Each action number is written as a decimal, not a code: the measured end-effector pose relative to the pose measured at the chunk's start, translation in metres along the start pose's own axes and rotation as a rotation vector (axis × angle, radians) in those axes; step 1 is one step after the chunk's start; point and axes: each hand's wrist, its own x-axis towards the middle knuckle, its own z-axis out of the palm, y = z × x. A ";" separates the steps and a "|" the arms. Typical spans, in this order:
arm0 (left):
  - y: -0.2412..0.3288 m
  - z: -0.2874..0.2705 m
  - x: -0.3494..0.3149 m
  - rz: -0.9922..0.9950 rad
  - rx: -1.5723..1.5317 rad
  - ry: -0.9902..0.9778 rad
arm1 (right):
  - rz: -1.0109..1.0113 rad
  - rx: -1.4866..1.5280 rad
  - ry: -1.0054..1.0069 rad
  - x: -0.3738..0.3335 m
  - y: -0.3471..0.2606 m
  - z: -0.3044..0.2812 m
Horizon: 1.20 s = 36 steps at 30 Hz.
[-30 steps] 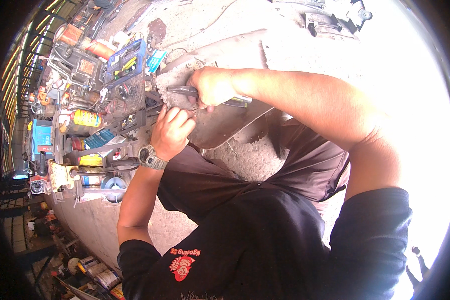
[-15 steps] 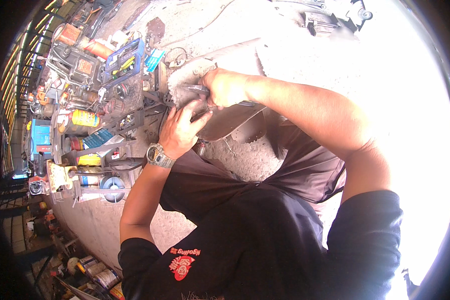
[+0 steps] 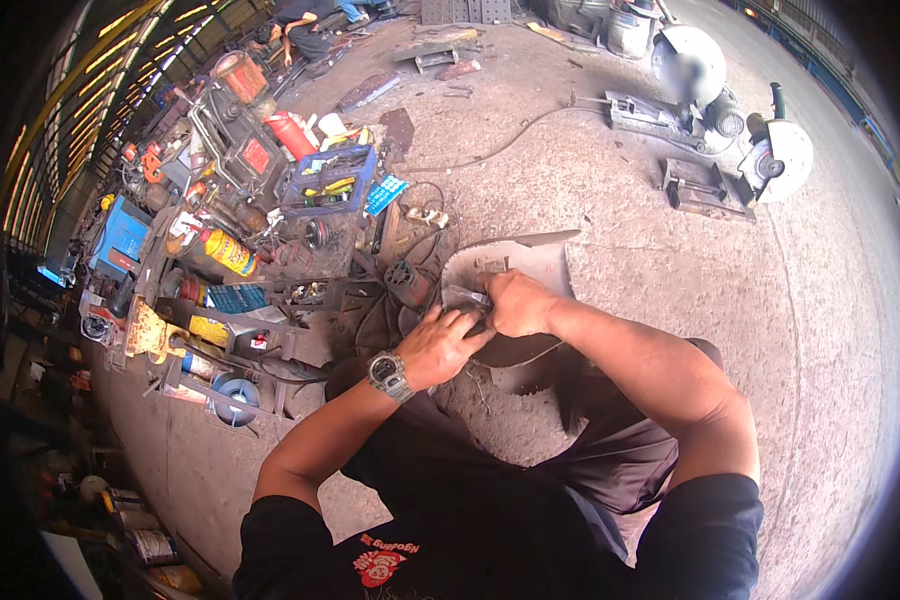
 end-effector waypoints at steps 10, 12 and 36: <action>0.007 -0.010 0.008 0.026 0.027 0.007 | 0.038 -0.026 0.032 -0.005 -0.001 0.001; 0.007 -0.008 0.007 0.034 0.014 0.043 | 0.027 -0.021 0.025 -0.006 -0.001 0.001; 0.003 -0.004 0.002 0.081 0.004 0.114 | -0.019 0.067 0.069 -0.001 0.012 0.016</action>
